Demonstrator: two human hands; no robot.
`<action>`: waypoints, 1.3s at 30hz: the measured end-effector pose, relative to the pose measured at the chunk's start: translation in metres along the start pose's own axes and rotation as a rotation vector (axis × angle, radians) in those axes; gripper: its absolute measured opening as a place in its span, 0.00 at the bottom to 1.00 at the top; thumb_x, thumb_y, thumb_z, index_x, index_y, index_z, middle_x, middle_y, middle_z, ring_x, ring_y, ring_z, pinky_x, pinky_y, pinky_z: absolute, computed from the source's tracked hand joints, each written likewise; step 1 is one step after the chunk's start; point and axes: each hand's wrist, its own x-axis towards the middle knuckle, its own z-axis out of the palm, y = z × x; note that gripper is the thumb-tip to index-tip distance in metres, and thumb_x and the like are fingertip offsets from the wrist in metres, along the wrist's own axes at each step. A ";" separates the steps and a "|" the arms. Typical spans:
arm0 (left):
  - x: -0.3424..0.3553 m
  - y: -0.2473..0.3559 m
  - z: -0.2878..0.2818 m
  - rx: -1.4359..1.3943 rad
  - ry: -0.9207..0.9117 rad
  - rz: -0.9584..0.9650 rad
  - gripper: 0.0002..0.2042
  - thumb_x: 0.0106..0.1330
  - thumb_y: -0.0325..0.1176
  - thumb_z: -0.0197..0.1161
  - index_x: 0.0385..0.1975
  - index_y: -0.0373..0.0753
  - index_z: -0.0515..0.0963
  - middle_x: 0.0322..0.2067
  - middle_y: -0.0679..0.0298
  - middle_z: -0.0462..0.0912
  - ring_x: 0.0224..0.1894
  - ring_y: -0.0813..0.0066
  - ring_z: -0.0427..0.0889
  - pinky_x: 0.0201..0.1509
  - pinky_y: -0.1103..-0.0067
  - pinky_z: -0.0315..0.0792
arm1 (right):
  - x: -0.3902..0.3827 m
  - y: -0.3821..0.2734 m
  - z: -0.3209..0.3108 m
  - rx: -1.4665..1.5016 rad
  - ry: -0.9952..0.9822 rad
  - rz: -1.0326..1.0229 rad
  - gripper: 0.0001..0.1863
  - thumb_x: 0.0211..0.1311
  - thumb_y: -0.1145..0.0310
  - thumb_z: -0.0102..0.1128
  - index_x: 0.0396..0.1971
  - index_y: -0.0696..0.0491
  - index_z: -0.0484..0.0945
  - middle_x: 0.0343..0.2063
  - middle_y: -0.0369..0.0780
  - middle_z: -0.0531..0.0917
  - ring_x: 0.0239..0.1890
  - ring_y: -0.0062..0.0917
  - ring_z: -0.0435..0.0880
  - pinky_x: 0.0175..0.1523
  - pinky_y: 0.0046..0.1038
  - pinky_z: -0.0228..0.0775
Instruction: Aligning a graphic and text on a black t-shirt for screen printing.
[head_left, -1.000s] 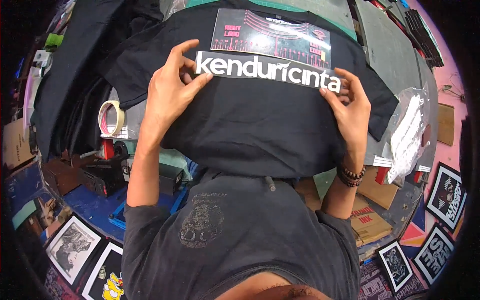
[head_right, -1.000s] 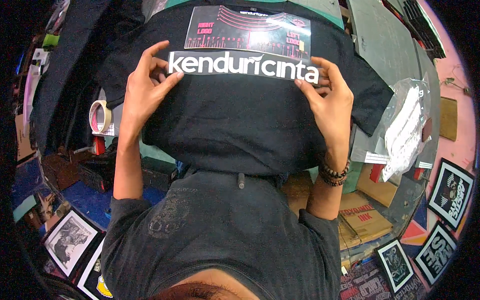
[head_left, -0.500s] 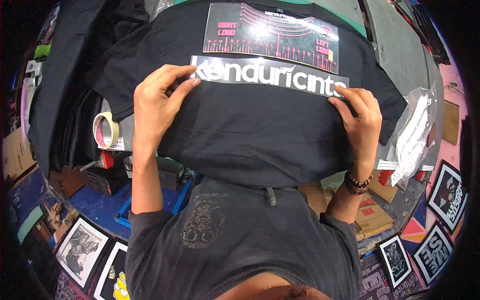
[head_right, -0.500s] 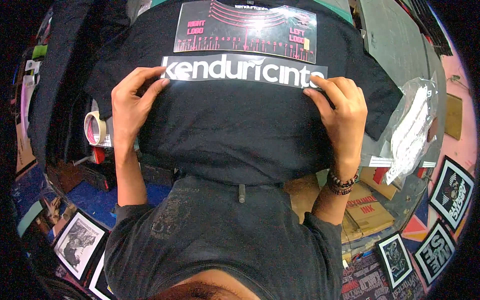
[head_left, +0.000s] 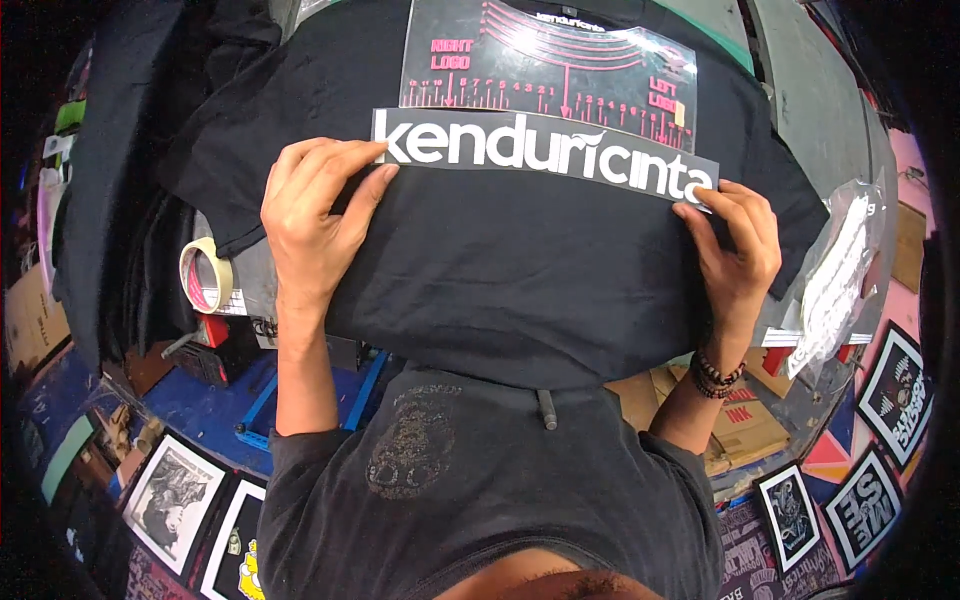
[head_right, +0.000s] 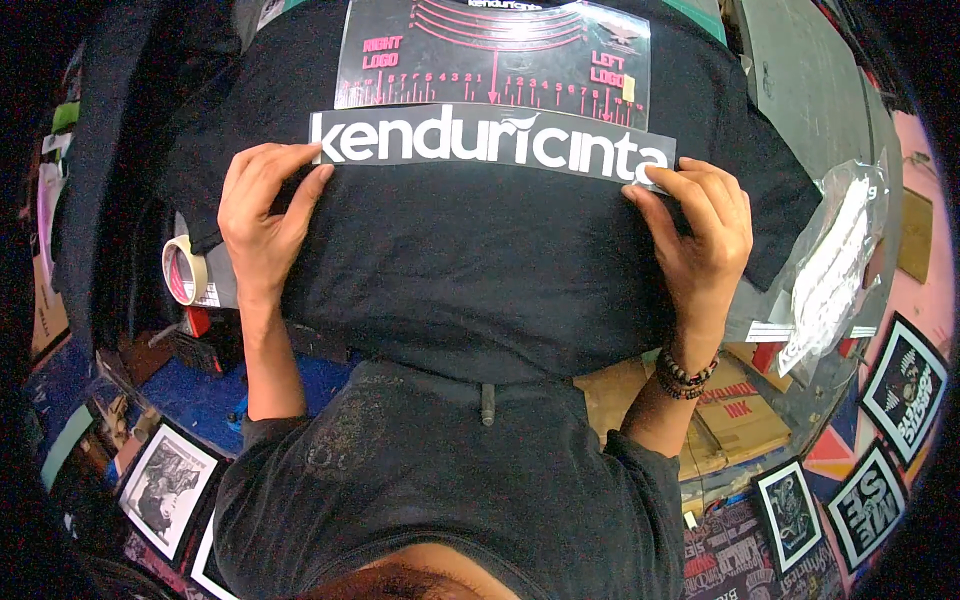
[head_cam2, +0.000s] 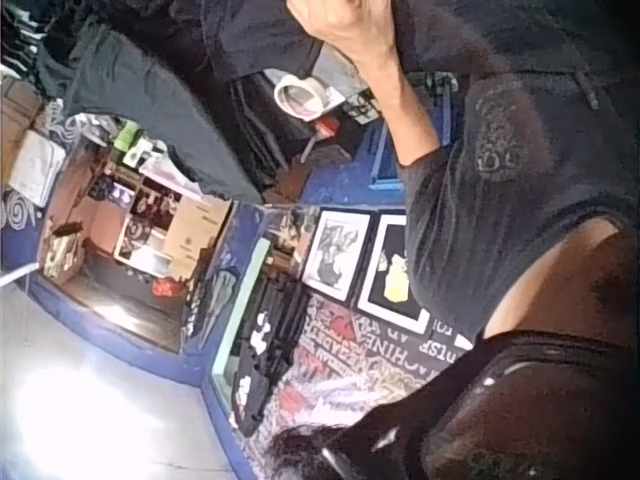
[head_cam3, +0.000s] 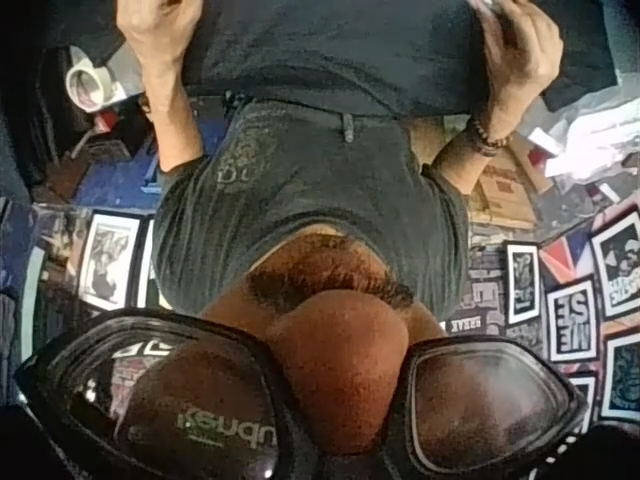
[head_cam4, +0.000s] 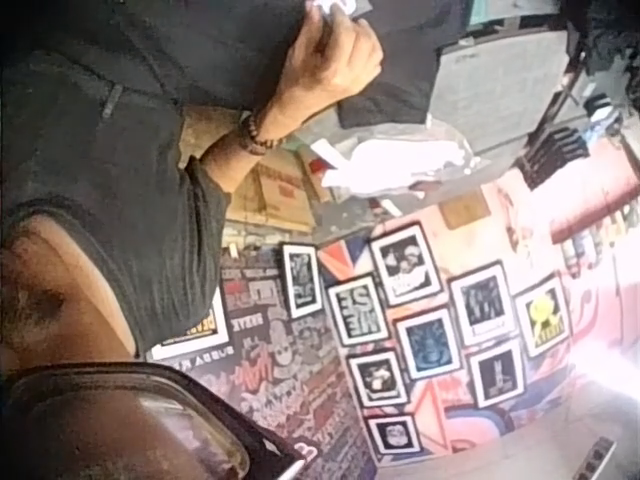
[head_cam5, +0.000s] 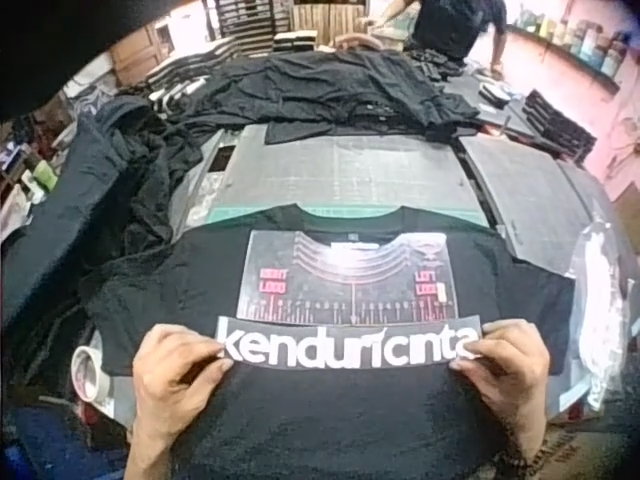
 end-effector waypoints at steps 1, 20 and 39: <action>0.000 0.000 0.001 0.000 0.004 0.004 0.11 0.55 0.27 0.80 0.38 0.39 0.89 0.35 0.65 0.90 0.42 0.64 0.85 0.48 0.71 0.76 | 0.000 0.000 0.000 -0.001 -0.002 0.004 0.18 0.46 0.72 0.84 0.39 0.51 0.88 0.34 0.37 0.88 0.46 0.34 0.88 0.49 0.35 0.75; 0.000 0.001 0.002 0.007 0.032 0.009 0.11 0.56 0.25 0.78 0.40 0.37 0.88 0.37 0.63 0.88 0.41 0.63 0.84 0.46 0.70 0.77 | 0.001 -0.004 0.001 -0.003 -0.007 0.029 0.17 0.47 0.71 0.84 0.39 0.51 0.89 0.33 0.37 0.87 0.47 0.34 0.88 0.49 0.34 0.74; -0.001 0.001 0.003 0.015 0.026 0.012 0.11 0.55 0.25 0.78 0.39 0.37 0.88 0.37 0.63 0.88 0.41 0.63 0.84 0.46 0.70 0.77 | -0.001 -0.003 0.002 0.019 -0.010 0.045 0.15 0.49 0.72 0.83 0.39 0.52 0.90 0.34 0.38 0.87 0.47 0.35 0.88 0.51 0.34 0.74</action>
